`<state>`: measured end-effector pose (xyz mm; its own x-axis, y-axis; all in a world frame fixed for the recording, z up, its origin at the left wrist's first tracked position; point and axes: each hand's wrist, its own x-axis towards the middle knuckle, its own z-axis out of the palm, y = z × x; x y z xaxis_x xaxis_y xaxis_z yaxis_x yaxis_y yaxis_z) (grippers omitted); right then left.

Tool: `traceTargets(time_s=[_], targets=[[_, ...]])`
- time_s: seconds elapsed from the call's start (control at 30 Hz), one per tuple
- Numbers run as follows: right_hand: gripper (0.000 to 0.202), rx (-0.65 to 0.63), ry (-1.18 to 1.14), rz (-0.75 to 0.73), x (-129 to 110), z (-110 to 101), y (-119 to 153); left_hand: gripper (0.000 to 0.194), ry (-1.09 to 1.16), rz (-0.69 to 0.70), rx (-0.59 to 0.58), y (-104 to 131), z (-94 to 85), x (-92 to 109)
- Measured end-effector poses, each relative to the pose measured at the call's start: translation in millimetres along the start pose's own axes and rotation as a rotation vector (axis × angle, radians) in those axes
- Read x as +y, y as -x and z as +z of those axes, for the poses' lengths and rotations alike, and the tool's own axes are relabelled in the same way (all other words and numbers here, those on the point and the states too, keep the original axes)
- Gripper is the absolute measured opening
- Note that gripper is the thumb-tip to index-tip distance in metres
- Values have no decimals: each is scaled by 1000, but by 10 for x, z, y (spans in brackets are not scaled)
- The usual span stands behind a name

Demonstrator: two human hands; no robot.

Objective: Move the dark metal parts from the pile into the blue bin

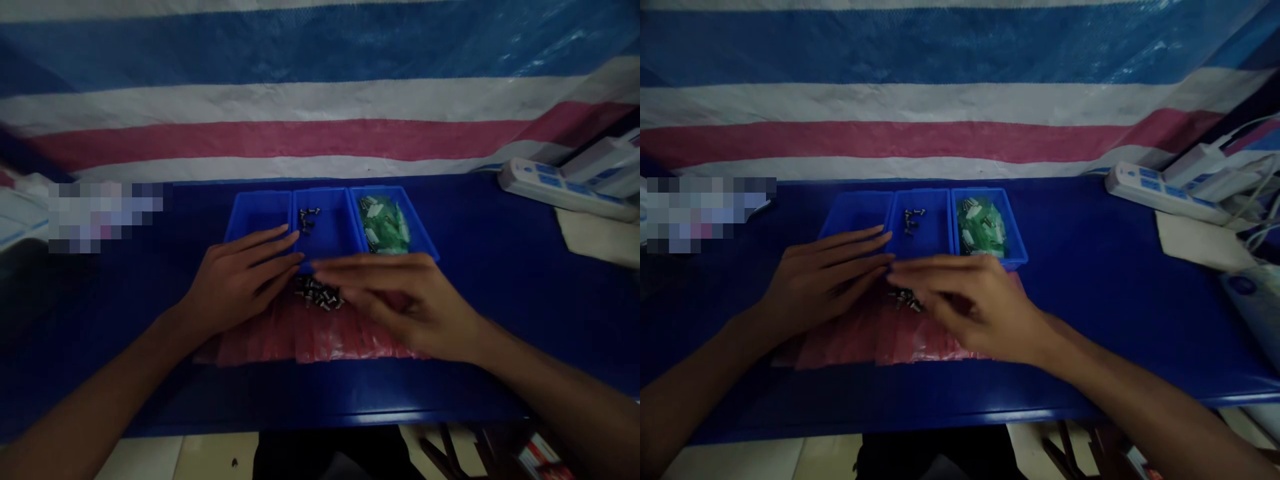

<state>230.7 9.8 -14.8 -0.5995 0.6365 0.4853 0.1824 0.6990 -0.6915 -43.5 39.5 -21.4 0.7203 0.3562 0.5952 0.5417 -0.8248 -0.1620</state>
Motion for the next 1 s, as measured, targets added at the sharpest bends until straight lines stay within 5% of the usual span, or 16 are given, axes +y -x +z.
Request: traceTargets(time_s=[0.1, 0.2, 0.77, 0.9, 1.0], targets=[[23, -201, 422, -226, 60, 78, 45, 16, -3, -3, 1, -2, -9, 4], [18, -289, 632, -279, 76, 145, 81, 16, 12, -10, -3, -9, -16, 10], [22, -207, 628, -317, 79, 183, 62, 17, 2, -1, -36, -5, -13, 0], [23, -124, 517, -221, 60, 150, 48, 18, 13, -5, -34, 1, -15, -4], [23, -175, 555, -270, 67, 124, 50, 19, 23, -4, -37, 6, -22, -4]])
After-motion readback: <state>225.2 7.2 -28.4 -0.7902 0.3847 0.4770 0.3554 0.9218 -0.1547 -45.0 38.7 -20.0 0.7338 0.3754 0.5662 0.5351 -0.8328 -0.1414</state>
